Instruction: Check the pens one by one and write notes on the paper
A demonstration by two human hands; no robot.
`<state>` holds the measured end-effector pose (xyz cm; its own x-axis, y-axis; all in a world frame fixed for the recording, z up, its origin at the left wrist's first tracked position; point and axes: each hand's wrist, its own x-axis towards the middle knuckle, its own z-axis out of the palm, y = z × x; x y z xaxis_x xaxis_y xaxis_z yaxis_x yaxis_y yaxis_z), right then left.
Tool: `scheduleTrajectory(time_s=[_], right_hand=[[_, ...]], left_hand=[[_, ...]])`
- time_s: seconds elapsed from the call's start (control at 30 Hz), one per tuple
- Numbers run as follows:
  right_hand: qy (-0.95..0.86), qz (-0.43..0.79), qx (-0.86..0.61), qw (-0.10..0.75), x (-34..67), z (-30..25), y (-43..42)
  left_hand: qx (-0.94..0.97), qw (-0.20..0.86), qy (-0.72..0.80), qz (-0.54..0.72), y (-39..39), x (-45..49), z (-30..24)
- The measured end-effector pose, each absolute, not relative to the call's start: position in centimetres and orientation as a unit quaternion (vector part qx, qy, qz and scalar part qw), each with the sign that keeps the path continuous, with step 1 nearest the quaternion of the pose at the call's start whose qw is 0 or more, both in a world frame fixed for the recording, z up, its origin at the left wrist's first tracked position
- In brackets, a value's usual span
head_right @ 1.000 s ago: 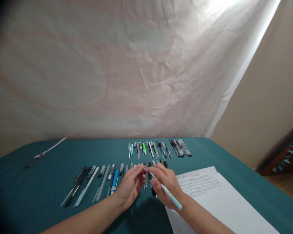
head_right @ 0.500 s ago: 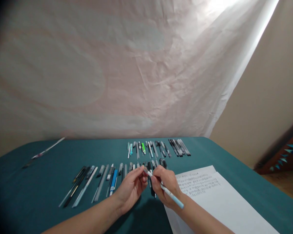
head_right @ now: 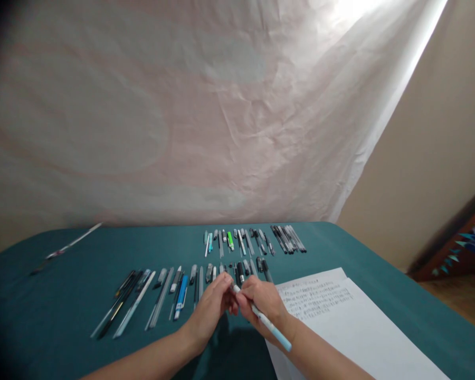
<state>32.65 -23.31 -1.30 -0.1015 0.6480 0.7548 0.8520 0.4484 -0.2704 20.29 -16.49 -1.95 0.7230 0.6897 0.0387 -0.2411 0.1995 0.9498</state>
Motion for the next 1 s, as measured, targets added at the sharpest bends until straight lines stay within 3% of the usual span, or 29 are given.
scheduleTrajectory(time_s=[0.1,0.33,0.6,0.77,1.0], right_hand=[[-0.732,-0.116,-0.526,0.418,32.3,-1.0,-23.6],[-0.707,-0.142,-0.490,0.490,32.0,-1.8,-23.5],[-0.706,0.016,-0.495,0.506,32.4,-1.0,-22.6],[-0.652,0.091,-0.554,0.509,33.6,1.4,-22.6],[-0.658,0.156,-0.645,0.357,37.1,3.2,-22.3]], left_hand=[[0.602,0.695,0.230,0.319,-16.9,20.0,-1.3],[0.625,0.669,0.229,0.331,-17.3,19.9,-0.9],[0.483,0.776,0.207,0.348,-16.1,20.6,-2.7],[0.428,0.757,0.245,0.429,-14.7,20.6,-2.8],[0.457,0.697,0.289,0.472,-13.9,20.6,-2.9]])
